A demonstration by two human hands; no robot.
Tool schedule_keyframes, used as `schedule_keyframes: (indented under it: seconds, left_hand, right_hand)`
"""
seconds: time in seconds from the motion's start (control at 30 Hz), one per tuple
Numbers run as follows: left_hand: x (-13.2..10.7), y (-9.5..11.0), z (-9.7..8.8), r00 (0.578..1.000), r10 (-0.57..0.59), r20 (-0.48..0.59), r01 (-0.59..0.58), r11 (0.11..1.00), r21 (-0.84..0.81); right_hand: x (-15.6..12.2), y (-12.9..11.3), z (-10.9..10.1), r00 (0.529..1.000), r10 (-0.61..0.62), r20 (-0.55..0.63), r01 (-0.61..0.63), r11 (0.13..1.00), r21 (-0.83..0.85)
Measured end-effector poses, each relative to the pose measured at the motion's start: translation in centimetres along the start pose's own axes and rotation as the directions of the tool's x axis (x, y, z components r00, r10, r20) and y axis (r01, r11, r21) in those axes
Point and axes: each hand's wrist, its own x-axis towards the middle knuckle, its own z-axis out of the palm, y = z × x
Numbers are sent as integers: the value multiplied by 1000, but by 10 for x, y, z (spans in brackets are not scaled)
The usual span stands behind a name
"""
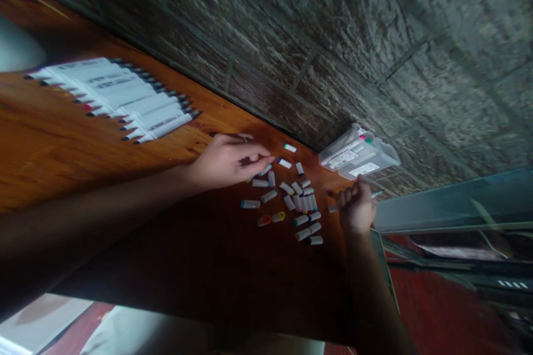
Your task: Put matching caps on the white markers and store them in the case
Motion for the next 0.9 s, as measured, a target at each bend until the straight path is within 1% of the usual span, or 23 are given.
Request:
schedule_keyframes:
  seconds: [0.13, 0.3, 0.43, 0.5, 0.53, 0.6, 0.63, 0.7, 0.77, 0.83, 0.9]
  left_hand:
    - [-3, 1, 4, 1000, 14, -17, -15, 998, -54]
    - [-7, -2, 9, 999, 51, -20, -52, 996, -78]
    - [-5, 0, 7, 998, 59, -29, -61, 995, -77]
    - [-3, 4, 4, 997, 77, -17, -78, 994, -76]
    - [-2, 6, 3, 996, 91, -7, -91, 993, -70]
    - [-2, 12, 1, 994, 112, 17, -112, 993, -46]
    - [-2, 15, 1, 992, 119, 30, -118, 993, -24]
    - [-4, 20, 2, 990, 129, 62, -132, 991, 35]
    - [-5, 24, 2, 988, 117, 100, -126, 988, 92]
    - [-4, 26, 2, 988, 59, 145, -75, 991, 107]
    - [-2, 24, 0, 985, -42, 166, 28, 996, 88]
  right_hand:
    - [2, 7, 3, 1000, -1, -8, 0, 999, -40]
    - [-3, 9, 0, 999, -41, 35, 44, 995, -93]
    - [-7, -5, -6, 990, -144, 11, 144, 981, -130]
    - [-11, -18, -4, 986, -165, 8, 163, 968, -192]
    - [-14, -25, 1, 987, -157, 19, 157, 958, -239]
    - [-21, -38, 20, 994, -91, 60, 107, 913, -393]
    - [-25, -43, 33, 993, -75, 90, 107, 895, -433]
    - [-30, -48, 60, 987, -63, 146, 121, 892, -435]
    - [-31, -49, 81, 959, -41, 281, 166, 884, -438]
    - [-27, -48, 87, 909, -14, 416, 218, 868, -447]
    - [-18, -46, 78, 861, 0, 509, 270, 847, -458]
